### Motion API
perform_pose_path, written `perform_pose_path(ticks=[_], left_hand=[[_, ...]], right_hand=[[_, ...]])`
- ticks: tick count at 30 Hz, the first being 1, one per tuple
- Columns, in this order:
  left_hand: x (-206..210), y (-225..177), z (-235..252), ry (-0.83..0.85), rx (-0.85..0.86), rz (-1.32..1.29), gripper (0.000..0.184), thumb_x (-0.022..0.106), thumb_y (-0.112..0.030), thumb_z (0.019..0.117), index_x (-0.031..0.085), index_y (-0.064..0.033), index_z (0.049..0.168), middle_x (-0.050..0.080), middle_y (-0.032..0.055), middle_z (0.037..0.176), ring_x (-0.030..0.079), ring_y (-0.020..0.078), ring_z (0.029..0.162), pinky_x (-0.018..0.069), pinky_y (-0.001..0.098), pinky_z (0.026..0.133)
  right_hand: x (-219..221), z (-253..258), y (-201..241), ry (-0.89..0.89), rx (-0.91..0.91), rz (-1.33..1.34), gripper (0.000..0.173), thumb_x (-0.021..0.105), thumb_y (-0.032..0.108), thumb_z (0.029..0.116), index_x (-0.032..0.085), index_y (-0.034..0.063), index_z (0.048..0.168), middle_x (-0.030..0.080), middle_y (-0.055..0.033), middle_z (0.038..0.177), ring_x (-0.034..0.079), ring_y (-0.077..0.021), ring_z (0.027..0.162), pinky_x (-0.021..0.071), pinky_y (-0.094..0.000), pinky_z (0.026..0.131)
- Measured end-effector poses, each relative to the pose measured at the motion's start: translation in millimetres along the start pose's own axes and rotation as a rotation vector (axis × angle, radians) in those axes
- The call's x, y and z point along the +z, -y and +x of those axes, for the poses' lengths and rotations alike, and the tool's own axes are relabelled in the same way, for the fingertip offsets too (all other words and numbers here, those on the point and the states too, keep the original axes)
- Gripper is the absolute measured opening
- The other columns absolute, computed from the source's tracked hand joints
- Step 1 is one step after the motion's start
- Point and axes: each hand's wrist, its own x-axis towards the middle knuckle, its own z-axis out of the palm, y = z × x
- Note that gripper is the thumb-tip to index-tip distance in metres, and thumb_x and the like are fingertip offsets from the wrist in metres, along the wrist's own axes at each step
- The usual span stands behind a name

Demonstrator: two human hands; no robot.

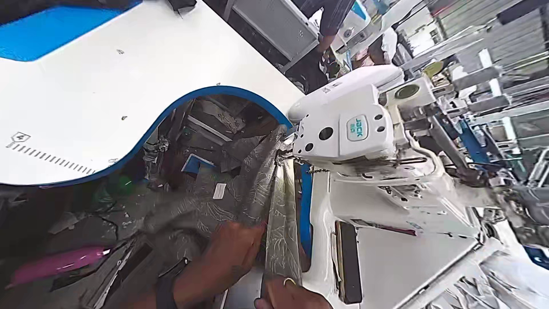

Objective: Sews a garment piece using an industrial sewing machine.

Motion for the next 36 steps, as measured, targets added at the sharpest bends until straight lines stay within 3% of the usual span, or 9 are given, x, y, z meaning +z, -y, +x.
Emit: perform_pose_path(ticks=[4, 8, 16, 20, 25, 29, 32, 34, 36], left_hand=[[-7.3, -5.1, 4.0, 0.056, -0.055, -0.011, 0.028, 0.054, -0.013, 0.0979, 0.076, -0.0005, 0.107, 0.058, 0.0134, 0.055, 0.062, 0.0331, 0.050, 0.0482, 0.0501, 0.050], [-6.2, -2.9, 0.4, 0.082, -0.027, -0.074, 0.021, 0.055, -0.009, 0.0932, 0.066, -0.0006, 0.078, 0.054, 0.0126, 0.054, 0.059, 0.0305, 0.050, 0.0447, 0.0475, 0.050], [-4.7, 10.7, 30.8, 0.045, -0.060, -0.171, 0.028, 0.047, -0.010, 0.1004, 0.068, 0.0022, 0.089, 0.058, 0.0131, 0.063, 0.059, 0.0277, 0.059, 0.0446, 0.0451, 0.058], [-4.1, 6.7, 27.4, -0.031, -0.012, -0.105, 0.025, 0.051, -0.009, 0.0959, 0.066, -0.0004, 0.079, 0.054, 0.0113, 0.056, 0.057, 0.0271, 0.051, 0.0437, 0.0441, 0.052], [-4.0, 21.0, 45.0, 0.032, -0.101, -0.286, 0.026, 0.044, -0.008, 0.1000, 0.066, 0.0012, 0.088, 0.054, 0.0074, 0.065, 0.051, 0.0180, 0.060, 0.0412, 0.0372, 0.061], [-12.0, 10.3, 16.5, -0.036, -0.149, -0.117, 0.026, 0.058, -0.022, 0.1003, 0.073, -0.0018, 0.108, 0.068, 0.0107, 0.071, 0.066, 0.0243, 0.062, 0.0534, 0.0442, 0.061], [-2.0, 7.3, 0.4, -0.152, -0.066, -0.015, 0.025, 0.061, -0.022, 0.0961, 0.077, -0.0042, 0.100, 0.074, 0.0091, 0.077, 0.071, 0.0224, 0.066, 0.0546, 0.0424, 0.060], [1.8, 0.3, 6.7, -0.178, -0.008, 0.038, 0.025, 0.057, -0.020, 0.0977, 0.077, -0.0054, 0.097, 0.074, 0.0079, 0.076, 0.072, 0.0217, 0.065, 0.0549, 0.0413, 0.057], [9.4, -2.6, 11.9, -0.193, 0.016, 0.083, 0.025, 0.054, -0.016, 0.0962, 0.075, -0.0044, 0.089, 0.067, 0.0083, 0.067, 0.067, 0.0234, 0.057, 0.0508, 0.0412, 0.050]], right_hand=[[15.8, 4.3, -5.3, -0.034, 0.036, -0.071, 0.022, 0.062, 0.015, 0.0933, 0.069, -0.0025, 0.082, 0.066, -0.0170, 0.068, 0.070, -0.0342, 0.062, 0.0533, -0.0468, 0.051], [12.7, 9.5, -3.9, -0.053, 0.030, -0.072, 0.023, 0.062, 0.017, 0.0939, 0.068, -0.0025, 0.083, 0.063, -0.0157, 0.064, 0.067, -0.0336, 0.056, 0.0509, -0.0464, 0.047], [19.8, 18.6, -5.4, -0.222, 0.049, -0.063, 0.014, 0.063, 0.010, 0.0914, 0.071, -0.0013, 0.090, 0.069, -0.0180, 0.086, 0.071, -0.0322, 0.071, 0.0567, -0.0423, 0.059], [39.6, 34.7, -13.8, -0.415, 0.082, -0.074, 0.016, 0.058, 0.008, 0.0896, 0.070, -0.0008, 0.088, 0.063, -0.0114, 0.065, 0.065, -0.0268, 0.053, 0.0496, -0.0393, 0.044], [56.0, 68.8, -26.6, -0.651, 0.026, -0.100, 0.022, 0.053, 0.013, 0.0920, 0.070, 0.0024, 0.085, 0.063, -0.0085, 0.069, 0.063, -0.0211, 0.054, 0.0480, -0.0335, 0.044], [70.0, 46.1, -45.4, -0.646, 0.160, 0.023, 0.024, 0.060, 0.016, 0.0885, 0.073, -0.0034, 0.091, 0.071, -0.0145, 0.080, 0.071, -0.0276, 0.068, 0.0561, -0.0413, 0.057], [86.9, 23.5, -70.9, -0.621, 0.132, 0.474, 0.020, 0.060, 0.015, 0.0926, 0.068, -0.0033, 0.097, 0.069, -0.0061, 0.087, 0.066, -0.0009, 0.083, 0.0546, -0.0161, 0.079], [69.1, 30.0, -62.7, -0.685, 0.022, 0.255, 0.026, 0.055, 0.019, 0.0978, 0.069, -0.0015, 0.093, 0.068, -0.0069, 0.079, 0.065, -0.0051, 0.074, 0.0526, -0.0166, 0.070], [49.5, 41.0, -40.5, -0.719, -0.018, -0.143, 0.023, 0.055, 0.012, 0.0915, 0.073, 0.0007, 0.084, 0.067, -0.0091, 0.068, 0.066, -0.0181, 0.056, 0.0493, -0.0286, 0.047]])
